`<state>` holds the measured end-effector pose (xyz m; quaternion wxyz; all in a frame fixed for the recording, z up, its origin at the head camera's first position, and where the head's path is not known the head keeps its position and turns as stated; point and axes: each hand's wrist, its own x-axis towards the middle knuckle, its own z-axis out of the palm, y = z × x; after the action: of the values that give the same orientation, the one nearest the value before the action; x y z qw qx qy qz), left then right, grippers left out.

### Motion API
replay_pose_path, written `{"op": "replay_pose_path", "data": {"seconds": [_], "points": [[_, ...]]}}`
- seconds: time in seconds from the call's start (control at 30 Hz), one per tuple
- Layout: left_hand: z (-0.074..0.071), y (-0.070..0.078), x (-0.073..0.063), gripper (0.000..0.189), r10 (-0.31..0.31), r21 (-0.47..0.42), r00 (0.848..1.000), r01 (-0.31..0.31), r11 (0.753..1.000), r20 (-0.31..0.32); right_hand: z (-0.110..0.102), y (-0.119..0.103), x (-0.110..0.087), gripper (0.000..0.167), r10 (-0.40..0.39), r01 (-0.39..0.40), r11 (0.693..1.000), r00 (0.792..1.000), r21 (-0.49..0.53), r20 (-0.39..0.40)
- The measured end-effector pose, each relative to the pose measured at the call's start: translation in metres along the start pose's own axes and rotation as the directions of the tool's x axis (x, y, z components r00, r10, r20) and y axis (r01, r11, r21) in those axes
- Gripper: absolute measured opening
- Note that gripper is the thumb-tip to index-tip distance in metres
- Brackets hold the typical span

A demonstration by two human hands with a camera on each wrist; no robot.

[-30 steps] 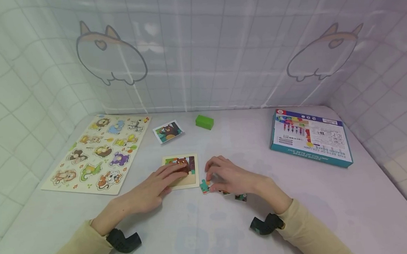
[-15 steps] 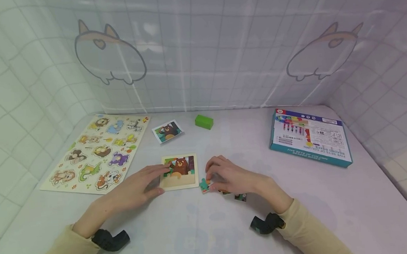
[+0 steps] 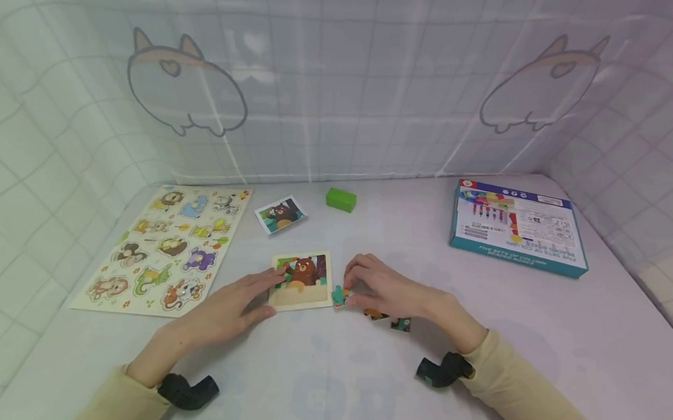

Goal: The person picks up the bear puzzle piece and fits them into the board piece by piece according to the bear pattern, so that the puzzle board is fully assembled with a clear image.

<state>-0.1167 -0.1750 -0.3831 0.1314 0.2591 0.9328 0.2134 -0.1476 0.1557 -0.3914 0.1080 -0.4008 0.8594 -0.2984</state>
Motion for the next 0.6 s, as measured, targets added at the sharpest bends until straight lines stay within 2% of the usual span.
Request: {"op": "replay_pose_path", "data": {"seconds": [0.3, 0.6], "points": [[0.002, 0.002, 0.002, 0.06, 0.031, 0.001, 1.0, -0.031, 1.0, -0.005, 0.01, -0.022, 0.025, 0.018, -0.043, 0.036, 0.997, 0.993, -0.062, -0.109], [0.005, 0.001, 0.006, 0.063, 0.024, -0.007, 1.0, -0.024, 1.0, -0.007, 0.02, -0.038, 0.062, 0.021, -0.041, 0.032, 0.997, 0.992, -0.075, -0.115]]}}
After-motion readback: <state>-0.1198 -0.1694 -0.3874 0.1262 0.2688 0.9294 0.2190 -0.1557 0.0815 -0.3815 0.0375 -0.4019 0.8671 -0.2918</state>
